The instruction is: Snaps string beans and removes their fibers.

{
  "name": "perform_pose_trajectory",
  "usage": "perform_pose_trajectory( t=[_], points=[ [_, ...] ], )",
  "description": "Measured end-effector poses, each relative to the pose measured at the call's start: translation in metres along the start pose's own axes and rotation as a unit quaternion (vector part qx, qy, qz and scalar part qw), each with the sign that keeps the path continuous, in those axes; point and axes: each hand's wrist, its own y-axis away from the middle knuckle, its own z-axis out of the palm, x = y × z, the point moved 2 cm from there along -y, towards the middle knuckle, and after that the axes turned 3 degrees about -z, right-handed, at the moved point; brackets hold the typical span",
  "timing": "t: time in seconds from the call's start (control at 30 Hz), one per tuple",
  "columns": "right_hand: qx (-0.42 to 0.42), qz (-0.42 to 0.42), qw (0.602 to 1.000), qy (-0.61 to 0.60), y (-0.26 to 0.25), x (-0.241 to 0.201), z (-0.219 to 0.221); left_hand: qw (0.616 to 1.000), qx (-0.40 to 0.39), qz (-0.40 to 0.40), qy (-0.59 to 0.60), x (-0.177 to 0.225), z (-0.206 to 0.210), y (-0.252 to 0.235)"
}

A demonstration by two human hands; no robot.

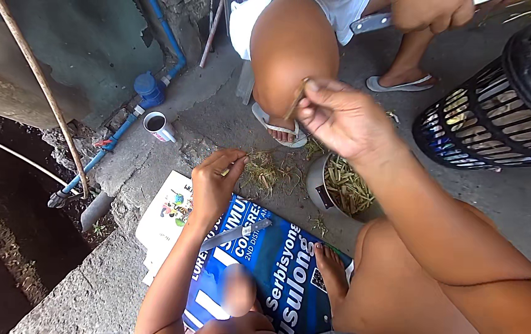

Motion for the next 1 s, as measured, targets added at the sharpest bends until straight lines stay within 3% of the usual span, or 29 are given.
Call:
perform_pose_trajectory(
  t=[0.07,0.1,0.13,0.17,0.23,0.3,0.4,0.47,0.5,0.67,0.8,0.9,1.0],
  points=[
    [-0.038,-0.097,0.971,0.216,0.002,-0.034,-0.024,1.0,0.002,-0.005,0.006,-0.001,-0.001,0.0],
    [-0.059,-0.142,0.917,0.368,0.004,-0.052,-0.04,1.0,0.002,-0.005,0.009,-0.001,-0.001,0.0],
    [-0.074,-0.154,0.839,0.516,0.008,-0.068,-0.056,1.0,0.001,-0.005,0.012,-0.001,-0.001,0.0],
    [-0.09,-0.123,0.772,0.617,0.012,-0.079,-0.068,1.0,0.0,-0.005,0.014,-0.001,0.0,0.0],
    [-0.111,-0.03,0.681,0.723,0.013,-0.08,-0.085,1.0,-0.005,-0.004,0.014,0.0,0.001,-0.001],
    [-0.144,-0.013,0.639,0.756,0.013,-0.067,-0.081,1.0,-0.011,-0.003,0.015,0.002,0.004,-0.002],
    [-0.198,-0.187,0.712,0.647,0.026,-0.04,-0.039,1.0,-0.015,-0.002,0.017,0.006,0.008,-0.001],
    [-0.219,-0.252,0.761,0.557,0.035,-0.015,-0.011,1.0,-0.014,0.005,0.02,0.008,0.011,-0.001],
    [-0.222,-0.264,0.765,0.544,0.039,-0.005,0.0,1.0,-0.014,0.01,0.021,0.009,0.011,-0.001],
    [-0.233,-0.266,0.735,0.579,0.041,0.021,0.011,0.999,-0.019,0.034,0.017,0.016,0.013,0.002],
    [-0.235,-0.249,0.744,0.574,0.04,0.022,0.009,0.999,-0.021,0.045,0.004,0.019,0.013,0.003],
    [-0.238,-0.205,0.783,0.537,0.038,0.024,0.007,0.999,-0.027,0.04,0.013,0.019,0.014,0.002],
    [-0.228,-0.134,0.863,0.43,0.033,0.03,0.003,0.997,-0.033,0.014,0.064,0.018,0.013,0.002]
  ],
)
